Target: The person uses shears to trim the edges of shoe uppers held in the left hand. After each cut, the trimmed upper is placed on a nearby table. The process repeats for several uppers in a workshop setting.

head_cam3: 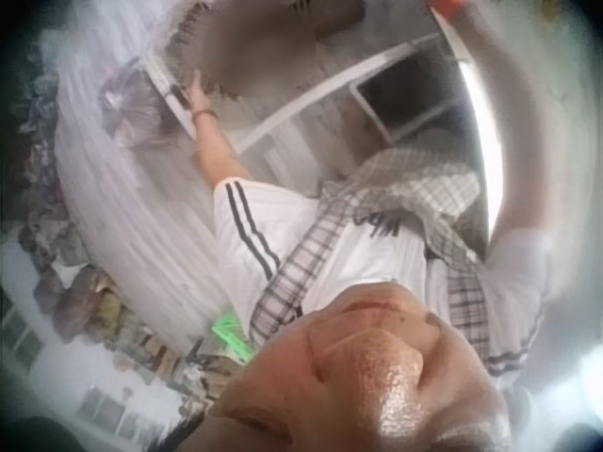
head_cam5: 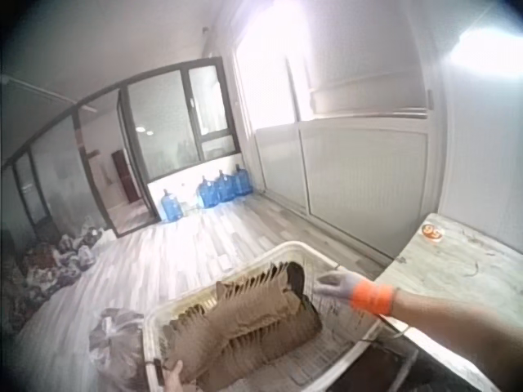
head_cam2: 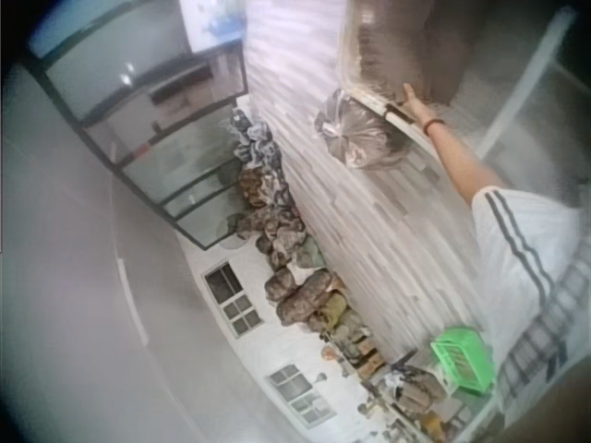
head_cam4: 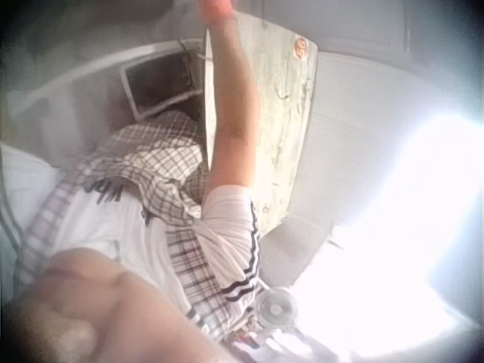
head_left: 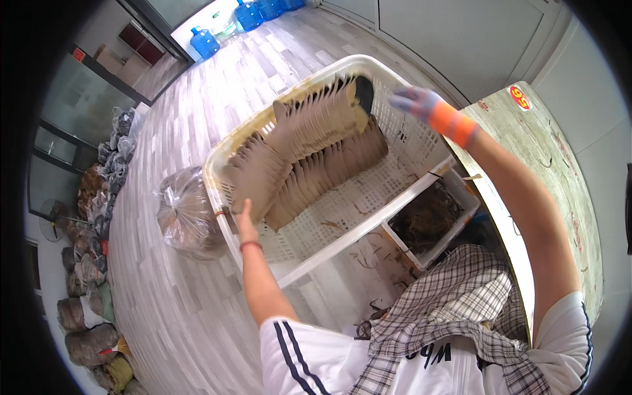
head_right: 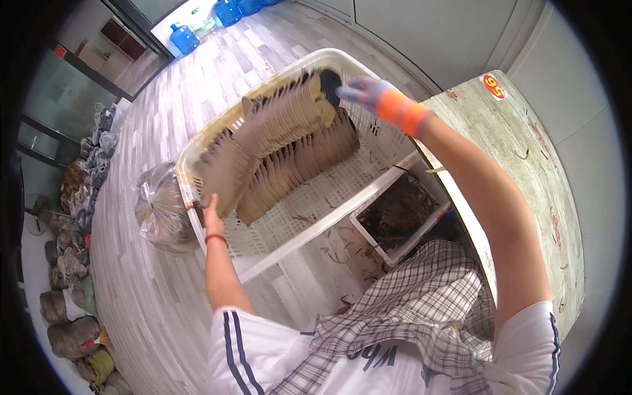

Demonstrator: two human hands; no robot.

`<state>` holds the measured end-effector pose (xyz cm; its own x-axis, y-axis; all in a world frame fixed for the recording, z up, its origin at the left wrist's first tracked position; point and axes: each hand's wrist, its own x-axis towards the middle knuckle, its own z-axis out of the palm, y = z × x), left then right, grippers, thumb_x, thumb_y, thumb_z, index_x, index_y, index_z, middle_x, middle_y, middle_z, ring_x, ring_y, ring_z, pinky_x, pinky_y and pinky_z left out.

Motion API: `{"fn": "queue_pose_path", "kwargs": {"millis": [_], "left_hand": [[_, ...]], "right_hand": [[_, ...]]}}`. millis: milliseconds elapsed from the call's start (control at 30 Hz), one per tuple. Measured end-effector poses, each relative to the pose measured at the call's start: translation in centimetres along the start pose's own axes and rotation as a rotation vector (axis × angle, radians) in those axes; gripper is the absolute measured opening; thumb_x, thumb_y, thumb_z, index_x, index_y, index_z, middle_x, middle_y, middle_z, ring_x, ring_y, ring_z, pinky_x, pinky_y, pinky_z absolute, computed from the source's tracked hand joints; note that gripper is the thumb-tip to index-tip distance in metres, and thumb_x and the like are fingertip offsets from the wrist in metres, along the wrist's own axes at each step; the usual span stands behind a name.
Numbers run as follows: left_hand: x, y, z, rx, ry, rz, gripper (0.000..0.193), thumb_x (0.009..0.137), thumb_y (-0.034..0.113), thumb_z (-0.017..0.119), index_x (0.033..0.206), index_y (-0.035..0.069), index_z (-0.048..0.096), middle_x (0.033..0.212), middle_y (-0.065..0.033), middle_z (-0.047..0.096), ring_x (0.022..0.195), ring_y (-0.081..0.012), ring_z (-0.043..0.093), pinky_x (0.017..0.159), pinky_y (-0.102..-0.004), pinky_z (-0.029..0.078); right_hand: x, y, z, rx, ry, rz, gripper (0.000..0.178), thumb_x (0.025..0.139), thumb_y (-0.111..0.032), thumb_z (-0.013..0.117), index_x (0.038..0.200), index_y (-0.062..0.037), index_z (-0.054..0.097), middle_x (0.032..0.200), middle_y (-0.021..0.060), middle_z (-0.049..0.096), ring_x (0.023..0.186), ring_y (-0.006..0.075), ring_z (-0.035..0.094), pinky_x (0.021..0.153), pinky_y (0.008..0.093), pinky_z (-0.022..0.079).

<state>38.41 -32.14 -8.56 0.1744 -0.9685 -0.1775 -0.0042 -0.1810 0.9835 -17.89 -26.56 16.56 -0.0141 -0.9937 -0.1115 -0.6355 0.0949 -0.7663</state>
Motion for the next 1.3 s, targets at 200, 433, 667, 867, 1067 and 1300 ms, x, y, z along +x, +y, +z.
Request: {"fn": "queue_pose_path", "kwargs": {"millis": [200,433,667,867,1067,1300], "left_hand": [[2.4,-5.3,6.7,0.067,-0.078,-0.564,0.112,0.083,0.053,0.075,0.160,0.034,-0.003,0.168,-0.0085,-0.007,0.151,-0.0460,-0.001,0.106,-0.0794,0.013],[3.2,-7.6,6.4,0.104,0.032,-0.634,0.100,0.086,0.046,0.074,0.161,0.024,0.012,0.167,-0.0134,0.005,0.152,-0.0410,0.004,0.111,-0.0732,0.014],[1.8,-6.0,9.9,0.122,0.134,-0.693,0.079,0.091,0.029,0.071,0.155,0.011,0.028,0.164,-0.0158,0.018,0.147,-0.0393,0.022,0.109,-0.0679,0.027],[-3.8,-0.5,13.5,0.522,-0.207,-0.499,0.057,0.092,0.031,0.069,0.140,0.006,0.051,0.143,-0.0134,0.050,0.128,-0.0332,0.048,0.103,-0.0574,0.038],[-14.7,3.5,22.6,0.896,-0.601,0.264,0.037,0.091,0.030,0.069,0.114,0.001,0.069,0.116,-0.0185,0.069,0.113,-0.0331,0.063,0.096,-0.0414,0.048],[-33.3,7.2,39.7,0.530,-1.020,1.012,0.027,0.093,0.004,0.063,0.119,-0.002,0.067,0.135,-0.0206,0.059,0.123,-0.0354,0.056,0.103,-0.0430,0.045]], "right_hand": [[-22.6,9.2,-2.0,-0.355,0.356,-0.071,0.040,0.092,-0.017,0.069,0.129,-0.0031,0.062,0.122,0.0169,0.066,0.117,0.0310,0.061,0.101,0.0380,0.046],[-42.6,15.4,-1.2,-0.281,0.592,0.340,0.036,0.095,-0.006,0.062,0.130,0.0017,0.060,0.126,0.0144,0.064,0.119,0.0241,0.060,0.104,0.0339,0.044],[-52.0,18.8,2.7,-0.325,0.740,0.471,0.035,0.097,-0.008,0.060,0.130,0.0024,0.059,0.131,0.0141,0.062,0.121,0.0235,0.058,0.105,0.0342,0.044],[-54.0,17.8,5.0,-0.430,0.772,0.420,0.037,0.097,-0.008,0.059,0.133,0.0011,0.058,0.136,0.0164,0.058,0.125,0.0291,0.054,0.108,0.0371,0.041],[-56.5,17.6,7.3,-0.571,0.852,0.435,0.045,0.092,-0.012,0.065,0.135,-0.0014,0.057,0.134,0.0197,0.058,0.122,0.0363,0.055,0.106,0.0425,0.042],[-60.4,17.9,7.5,-0.599,1.044,0.532,0.049,0.081,-0.014,0.075,0.128,-0.0084,0.062,0.126,0.0140,0.065,0.104,0.0341,0.061,0.093,0.0428,0.049]]}}
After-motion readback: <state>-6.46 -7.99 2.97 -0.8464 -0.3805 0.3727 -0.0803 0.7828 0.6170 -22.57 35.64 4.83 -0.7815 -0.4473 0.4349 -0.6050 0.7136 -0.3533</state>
